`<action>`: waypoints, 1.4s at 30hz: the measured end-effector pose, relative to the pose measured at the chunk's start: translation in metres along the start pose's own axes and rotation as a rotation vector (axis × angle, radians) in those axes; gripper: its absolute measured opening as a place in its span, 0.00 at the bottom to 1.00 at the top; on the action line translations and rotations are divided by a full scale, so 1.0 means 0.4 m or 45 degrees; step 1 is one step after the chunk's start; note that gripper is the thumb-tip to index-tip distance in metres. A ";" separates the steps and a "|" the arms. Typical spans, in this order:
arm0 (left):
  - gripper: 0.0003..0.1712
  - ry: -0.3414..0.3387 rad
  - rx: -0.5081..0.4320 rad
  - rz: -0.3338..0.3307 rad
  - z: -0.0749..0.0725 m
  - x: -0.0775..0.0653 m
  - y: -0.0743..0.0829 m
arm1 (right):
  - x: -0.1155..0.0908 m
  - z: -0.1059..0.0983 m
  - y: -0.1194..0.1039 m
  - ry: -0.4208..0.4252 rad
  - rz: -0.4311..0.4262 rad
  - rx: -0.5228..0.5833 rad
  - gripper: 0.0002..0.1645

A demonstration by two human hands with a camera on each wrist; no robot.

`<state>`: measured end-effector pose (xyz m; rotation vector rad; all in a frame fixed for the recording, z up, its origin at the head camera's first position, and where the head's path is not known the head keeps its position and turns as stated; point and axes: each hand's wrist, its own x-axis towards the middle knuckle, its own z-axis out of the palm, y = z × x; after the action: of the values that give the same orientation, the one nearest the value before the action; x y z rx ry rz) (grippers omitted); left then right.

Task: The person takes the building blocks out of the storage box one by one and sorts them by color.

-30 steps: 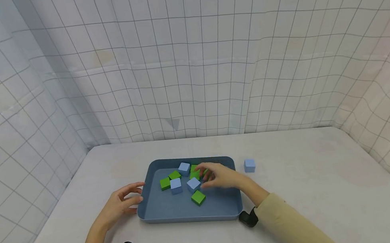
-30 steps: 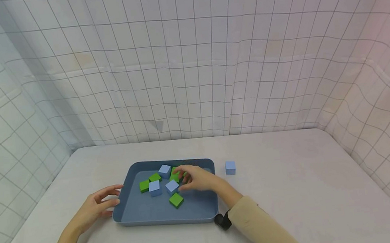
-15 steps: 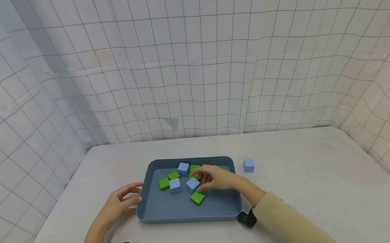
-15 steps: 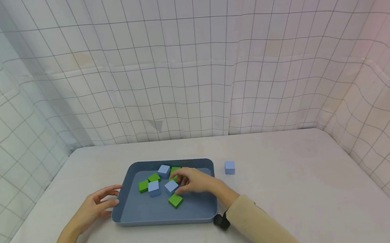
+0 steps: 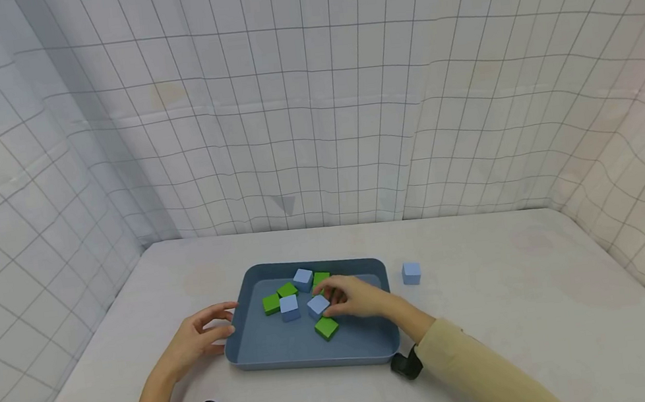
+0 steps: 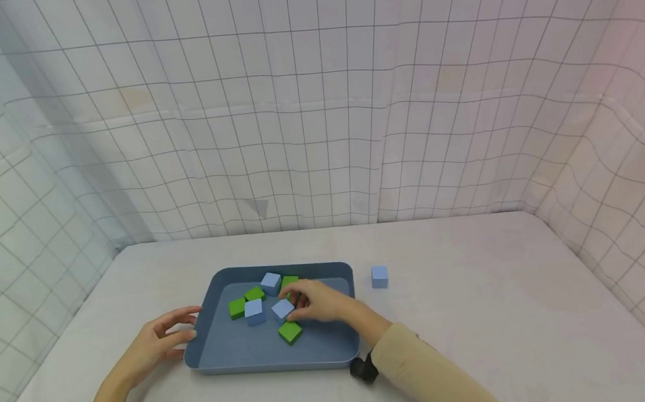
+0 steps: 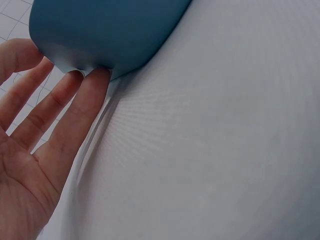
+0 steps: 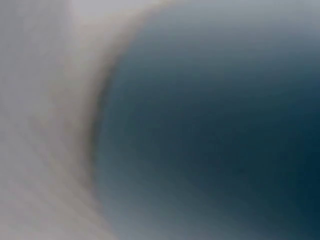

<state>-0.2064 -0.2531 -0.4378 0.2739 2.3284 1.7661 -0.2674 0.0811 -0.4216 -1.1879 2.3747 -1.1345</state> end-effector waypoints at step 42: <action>0.32 0.003 0.000 0.003 0.004 0.000 0.005 | -0.148 -0.157 0.032 0.534 0.093 0.026 0.21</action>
<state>-0.2061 -0.2512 -0.4364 0.2743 2.3308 1.7687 -0.2701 0.1644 -0.3960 -0.9176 2.6693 -1.5011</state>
